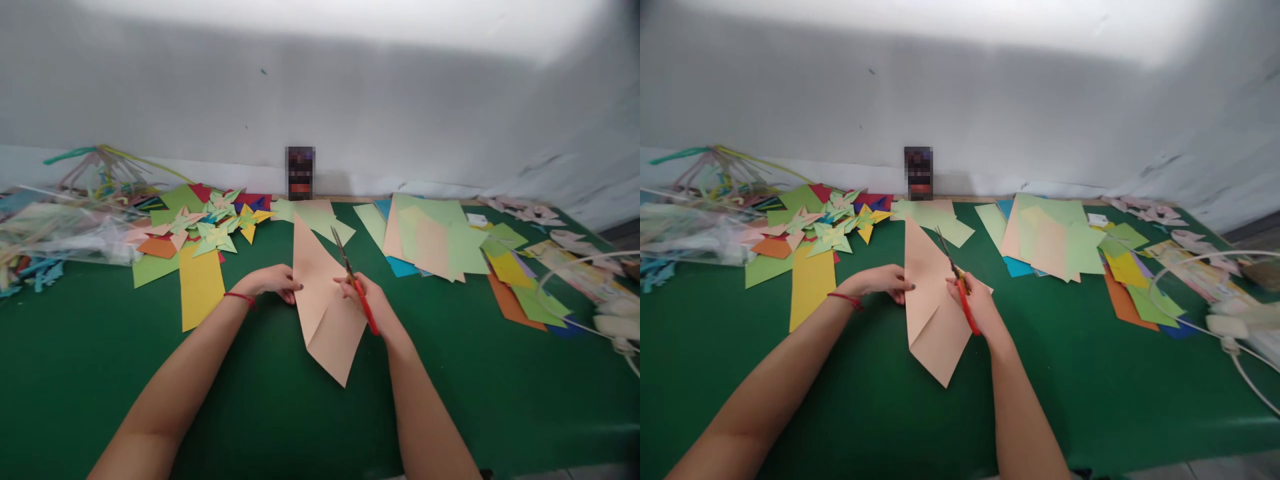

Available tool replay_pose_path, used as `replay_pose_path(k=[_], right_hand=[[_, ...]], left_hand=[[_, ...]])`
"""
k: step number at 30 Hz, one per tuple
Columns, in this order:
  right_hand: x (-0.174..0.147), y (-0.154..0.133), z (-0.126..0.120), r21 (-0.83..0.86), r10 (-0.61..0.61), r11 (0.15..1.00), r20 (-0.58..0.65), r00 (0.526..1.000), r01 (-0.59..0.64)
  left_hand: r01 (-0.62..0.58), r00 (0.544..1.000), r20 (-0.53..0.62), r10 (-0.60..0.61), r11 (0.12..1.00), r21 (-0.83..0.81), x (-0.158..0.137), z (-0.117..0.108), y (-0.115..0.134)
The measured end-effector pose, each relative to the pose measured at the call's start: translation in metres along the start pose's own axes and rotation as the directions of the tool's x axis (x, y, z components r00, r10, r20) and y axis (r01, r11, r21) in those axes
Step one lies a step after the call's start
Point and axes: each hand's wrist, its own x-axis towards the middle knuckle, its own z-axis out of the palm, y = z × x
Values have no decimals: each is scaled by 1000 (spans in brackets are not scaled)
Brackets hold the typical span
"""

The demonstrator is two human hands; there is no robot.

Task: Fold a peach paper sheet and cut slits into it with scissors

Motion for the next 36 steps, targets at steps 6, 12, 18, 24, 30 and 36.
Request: replay_pose_path(k=[6, 12, 18, 24, 30, 36], right_hand=[[1, 1, 7, -209, 34, 977, 18, 999, -29], [3, -1, 14, -396, 58, 916, -17, 998, -60], [3, -5, 15, -477, 93, 874, -20, 995, -91], [2, -5, 14, -513, 94, 854, -10, 996, -86], [1, -9, 14, -545, 115, 832, -7, 993, -100], [1, -9, 15, -540, 120, 835, -12, 993, -108]], left_hand=[[12, 1000, -15, -11, 996, 89, -2, 2, 2], [93, 987, -152, -46, 945, 314, -2, 7, 5], [203, 881, -457, 122, 775, 599, -9, 14, 6], [-206, 904, -118, 410, 662, 720, -11, 15, 6], [-372, 887, 49, 460, 647, 666, 2, 3, -3], [-353, 888, 15, 459, 661, 663, 6, 5, -7]])
